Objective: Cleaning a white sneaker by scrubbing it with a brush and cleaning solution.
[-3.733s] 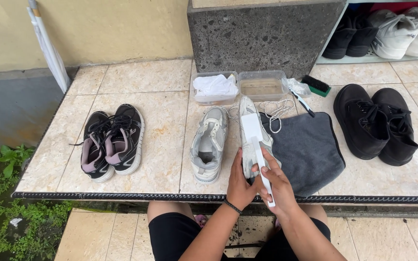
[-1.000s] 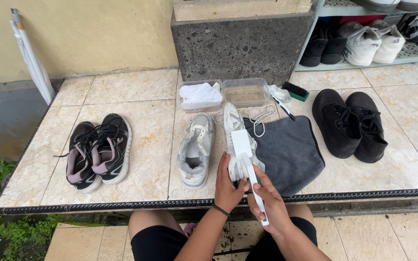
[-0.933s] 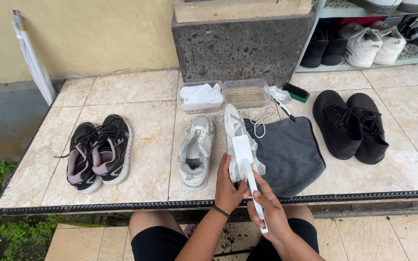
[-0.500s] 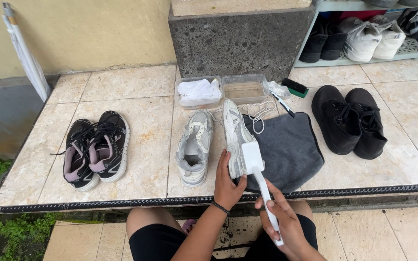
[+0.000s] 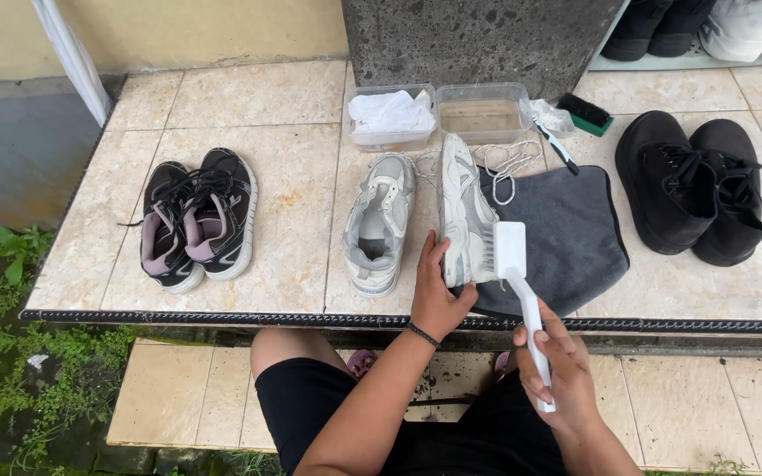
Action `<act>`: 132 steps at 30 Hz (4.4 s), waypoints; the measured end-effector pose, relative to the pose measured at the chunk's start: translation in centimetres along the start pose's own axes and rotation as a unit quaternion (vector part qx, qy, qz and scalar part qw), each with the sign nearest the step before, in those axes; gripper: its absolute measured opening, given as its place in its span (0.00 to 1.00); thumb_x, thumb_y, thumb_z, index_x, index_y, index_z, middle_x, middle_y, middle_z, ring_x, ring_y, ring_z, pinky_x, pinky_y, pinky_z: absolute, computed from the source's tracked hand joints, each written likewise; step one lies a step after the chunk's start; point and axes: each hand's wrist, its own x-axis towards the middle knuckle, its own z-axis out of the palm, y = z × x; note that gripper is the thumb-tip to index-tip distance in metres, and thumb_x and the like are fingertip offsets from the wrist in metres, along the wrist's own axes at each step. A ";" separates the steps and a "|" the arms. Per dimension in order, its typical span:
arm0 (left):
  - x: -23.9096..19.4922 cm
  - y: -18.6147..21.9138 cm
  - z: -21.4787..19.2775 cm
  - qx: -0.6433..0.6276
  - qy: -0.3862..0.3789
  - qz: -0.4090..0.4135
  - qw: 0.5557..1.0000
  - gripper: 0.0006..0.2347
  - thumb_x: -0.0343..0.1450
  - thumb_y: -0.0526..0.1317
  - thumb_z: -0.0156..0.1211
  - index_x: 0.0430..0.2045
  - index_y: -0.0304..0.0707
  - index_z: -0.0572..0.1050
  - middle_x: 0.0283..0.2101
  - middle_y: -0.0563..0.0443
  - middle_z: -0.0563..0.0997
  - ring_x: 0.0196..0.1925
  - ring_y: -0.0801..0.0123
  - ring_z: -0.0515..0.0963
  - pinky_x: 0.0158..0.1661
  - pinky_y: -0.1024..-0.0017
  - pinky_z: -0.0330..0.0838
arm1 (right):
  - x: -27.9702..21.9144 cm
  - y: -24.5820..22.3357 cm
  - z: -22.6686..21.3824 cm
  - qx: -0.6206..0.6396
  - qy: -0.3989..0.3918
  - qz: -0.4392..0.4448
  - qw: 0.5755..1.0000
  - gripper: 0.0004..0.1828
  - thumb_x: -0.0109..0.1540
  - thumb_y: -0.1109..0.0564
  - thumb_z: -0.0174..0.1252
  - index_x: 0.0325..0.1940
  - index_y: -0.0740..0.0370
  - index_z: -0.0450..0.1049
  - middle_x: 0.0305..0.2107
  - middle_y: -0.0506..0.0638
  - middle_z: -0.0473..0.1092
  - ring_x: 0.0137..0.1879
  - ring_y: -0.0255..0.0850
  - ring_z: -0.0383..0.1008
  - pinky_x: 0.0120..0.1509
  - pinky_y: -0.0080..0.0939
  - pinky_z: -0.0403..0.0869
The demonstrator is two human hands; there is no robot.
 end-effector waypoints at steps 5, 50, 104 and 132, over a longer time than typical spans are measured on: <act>-0.2 -0.4 0.0 -0.010 0.028 0.061 0.998 0.33 0.67 0.32 0.60 0.67 0.42 0.50 0.74 0.30 0.47 0.78 0.41 0.49 0.72 0.49 0.53 | 1.8 -2.0 0.8 -0.056 0.038 -0.030 0.997 0.29 0.70 0.60 0.43 0.77 0.62 0.54 0.37 0.55 0.68 0.17 0.29 0.59 0.11 0.23 0.57; 0.1 1.1 -0.5 0.043 0.000 0.033 0.999 0.25 0.70 0.41 0.66 0.58 0.44 0.60 0.72 0.25 0.51 0.71 0.34 0.59 0.62 0.43 0.65 | 23.6 -3.7 3.6 -0.354 -0.085 -0.011 0.931 0.27 0.71 0.64 0.38 0.75 0.74 0.52 0.32 0.63 0.72 0.13 0.33 0.62 0.14 0.30 0.59; -0.1 0.6 -0.2 -0.036 0.007 -0.044 0.998 0.52 0.65 0.42 0.69 0.71 0.32 0.25 0.74 0.29 0.46 0.74 0.37 0.52 0.66 0.44 0.57 | 9.0 -4.0 2.7 -0.313 -0.123 0.020 0.942 0.29 0.68 0.65 0.37 0.75 0.74 0.54 0.21 0.60 0.69 0.11 0.34 0.66 0.14 0.32 0.65; 0.5 1.1 -1.0 -0.089 0.005 -0.082 0.993 0.48 0.66 0.42 0.68 0.72 0.29 0.34 0.73 0.25 0.41 0.74 0.33 0.47 0.68 0.39 0.49 | 3.7 -3.2 2.9 -0.289 -0.085 0.055 0.952 0.29 0.67 0.65 0.37 0.74 0.72 0.56 0.19 0.61 0.72 0.08 0.34 0.66 0.12 0.32 0.65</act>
